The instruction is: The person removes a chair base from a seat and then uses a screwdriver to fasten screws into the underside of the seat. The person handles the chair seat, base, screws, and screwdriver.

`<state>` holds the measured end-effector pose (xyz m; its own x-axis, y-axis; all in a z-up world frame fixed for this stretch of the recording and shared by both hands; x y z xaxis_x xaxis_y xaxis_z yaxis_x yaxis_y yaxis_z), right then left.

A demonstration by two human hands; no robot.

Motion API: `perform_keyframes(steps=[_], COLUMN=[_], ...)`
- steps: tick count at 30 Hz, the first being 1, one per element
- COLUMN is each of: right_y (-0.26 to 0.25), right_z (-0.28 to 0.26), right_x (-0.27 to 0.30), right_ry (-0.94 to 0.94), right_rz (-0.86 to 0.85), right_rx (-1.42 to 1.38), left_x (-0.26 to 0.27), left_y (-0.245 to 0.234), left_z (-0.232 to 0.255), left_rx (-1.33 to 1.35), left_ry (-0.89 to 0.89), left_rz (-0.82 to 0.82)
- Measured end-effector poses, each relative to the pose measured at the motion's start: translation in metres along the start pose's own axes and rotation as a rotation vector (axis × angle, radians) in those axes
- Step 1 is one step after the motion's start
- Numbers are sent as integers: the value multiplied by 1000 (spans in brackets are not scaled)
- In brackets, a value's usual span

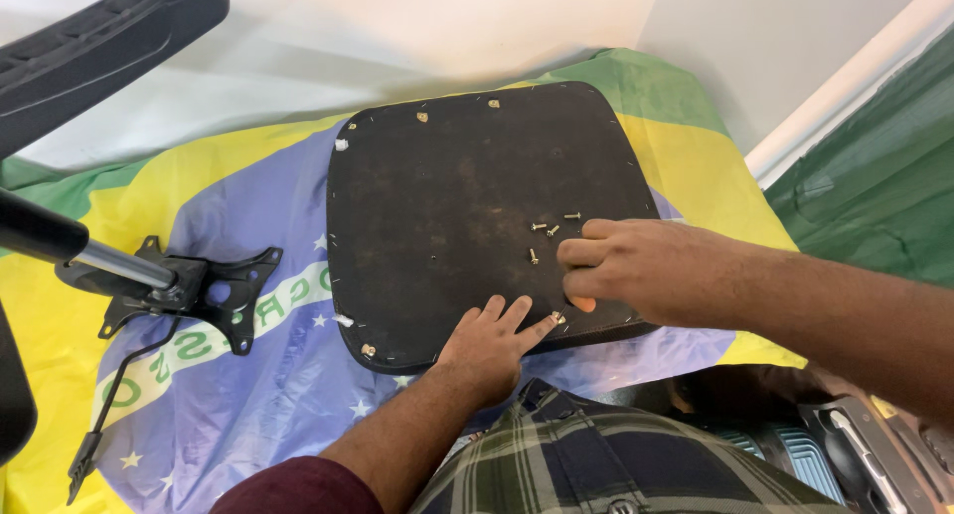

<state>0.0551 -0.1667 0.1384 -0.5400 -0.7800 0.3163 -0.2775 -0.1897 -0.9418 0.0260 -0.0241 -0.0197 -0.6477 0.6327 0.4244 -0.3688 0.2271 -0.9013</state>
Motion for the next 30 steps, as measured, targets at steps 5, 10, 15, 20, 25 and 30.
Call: perform_keyframes(steps=[5, 10, 15, 20, 25, 30], right_y=[6, 14, 35, 48, 68, 70], right_z=[-3, -9, -13, -11, 6, 16], right_x=[1, 3, 6, 8, 5, -2], right_ry=[-27, 164, 396, 299, 287, 233], right_rz=[154, 343, 464, 690, 602, 499], right_rx=[-72, -285, -863, -852, -1103, -1309], left_x=[4, 6, 5, 6, 4, 18], left_y=[-1, -1, 2, -7, -31, -72], left_z=[-1, -4, -1, -3, -23, -32], left_rx=[30, 66, 54, 157, 736, 1063], left_ry=[-11, -16, -25, -70, -281, -362], left_rz=[-20, -4, -18, 1, 173, 618])
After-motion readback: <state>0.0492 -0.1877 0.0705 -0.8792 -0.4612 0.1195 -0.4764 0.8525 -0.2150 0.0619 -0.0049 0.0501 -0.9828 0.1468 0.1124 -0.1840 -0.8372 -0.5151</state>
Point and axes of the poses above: each hand's wrist, its own x-axis away from the middle knuckle, its own y-axis out of the palm, z = x × y, the point moved 4 cm from there along -x, towards the middle knuckle, and after that the axes turned 2 degrees about z, right-handed, at the moved point
